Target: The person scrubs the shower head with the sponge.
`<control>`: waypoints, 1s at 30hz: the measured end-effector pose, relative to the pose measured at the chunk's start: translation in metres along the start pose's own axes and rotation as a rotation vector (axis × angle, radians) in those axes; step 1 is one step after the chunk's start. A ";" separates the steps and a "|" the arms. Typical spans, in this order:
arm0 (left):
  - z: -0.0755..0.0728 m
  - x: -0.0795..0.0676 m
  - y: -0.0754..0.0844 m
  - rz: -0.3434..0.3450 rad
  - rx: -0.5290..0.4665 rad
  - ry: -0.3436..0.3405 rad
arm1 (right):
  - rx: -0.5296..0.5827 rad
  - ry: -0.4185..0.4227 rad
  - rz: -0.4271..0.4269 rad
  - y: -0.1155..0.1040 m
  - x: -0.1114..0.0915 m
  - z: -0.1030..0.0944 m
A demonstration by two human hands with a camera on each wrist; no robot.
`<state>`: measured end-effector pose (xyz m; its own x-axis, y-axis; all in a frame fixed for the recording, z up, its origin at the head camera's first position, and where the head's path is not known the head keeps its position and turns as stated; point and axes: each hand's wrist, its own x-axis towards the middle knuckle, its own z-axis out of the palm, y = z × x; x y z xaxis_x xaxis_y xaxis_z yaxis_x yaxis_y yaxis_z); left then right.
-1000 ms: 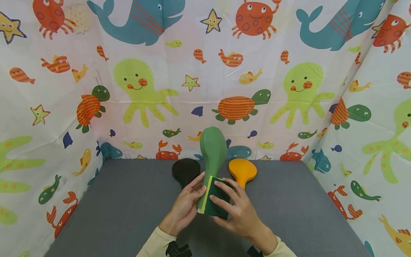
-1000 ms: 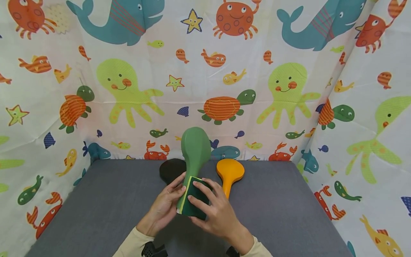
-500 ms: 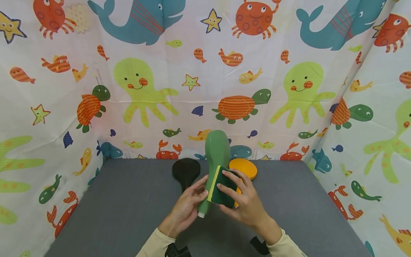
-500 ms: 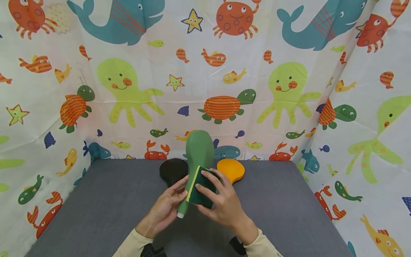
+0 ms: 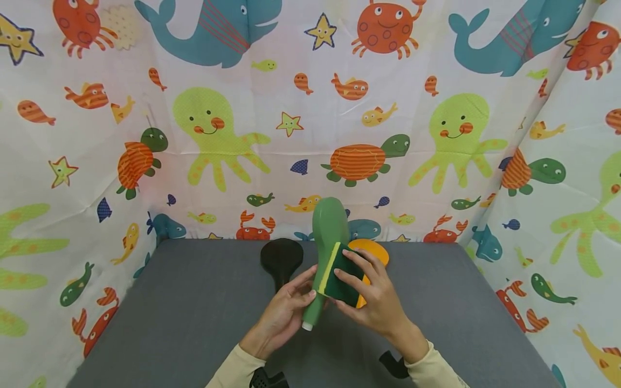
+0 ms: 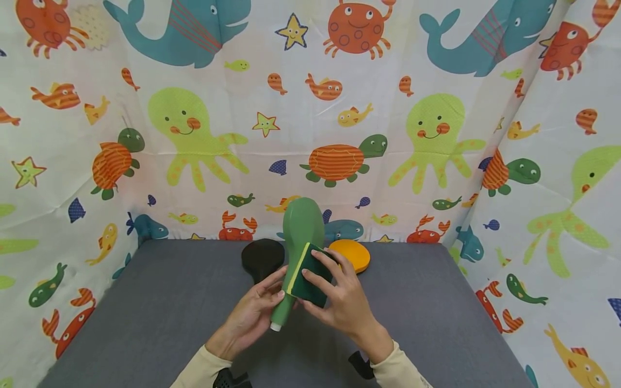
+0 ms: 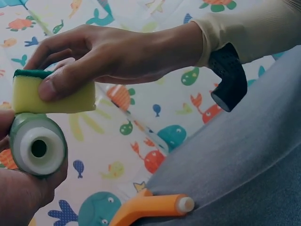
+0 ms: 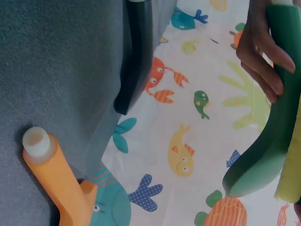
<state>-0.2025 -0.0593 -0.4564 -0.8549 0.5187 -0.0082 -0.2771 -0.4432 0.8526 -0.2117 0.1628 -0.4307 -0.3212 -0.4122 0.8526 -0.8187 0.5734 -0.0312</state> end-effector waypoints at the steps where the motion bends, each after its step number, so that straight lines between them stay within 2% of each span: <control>1: 0.000 0.001 0.000 0.000 0.006 0.011 | -0.001 0.000 -0.002 -0.001 -0.001 0.000; 7: 0.002 0.003 0.001 0.007 0.056 0.065 | 0.004 0.000 -0.028 -0.010 -0.006 0.004; 16: 0.005 0.002 0.004 0.025 0.091 0.075 | -0.015 -0.017 -0.033 -0.022 -0.011 0.005; 22: 0.004 0.002 0.005 0.039 0.099 0.094 | -0.037 -0.029 -0.069 -0.030 -0.017 0.007; 25: 0.003 0.002 0.005 0.037 0.090 0.086 | -0.034 -0.037 -0.082 -0.034 -0.020 0.007; 30: 0.003 0.001 0.007 0.021 0.062 0.031 | -0.030 -0.062 -0.082 -0.037 -0.024 0.006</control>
<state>-0.2043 -0.0597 -0.4486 -0.8738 0.4863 -0.0052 -0.2319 -0.4073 0.8834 -0.1765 0.1471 -0.4535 -0.2836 -0.5013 0.8175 -0.8291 0.5565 0.0536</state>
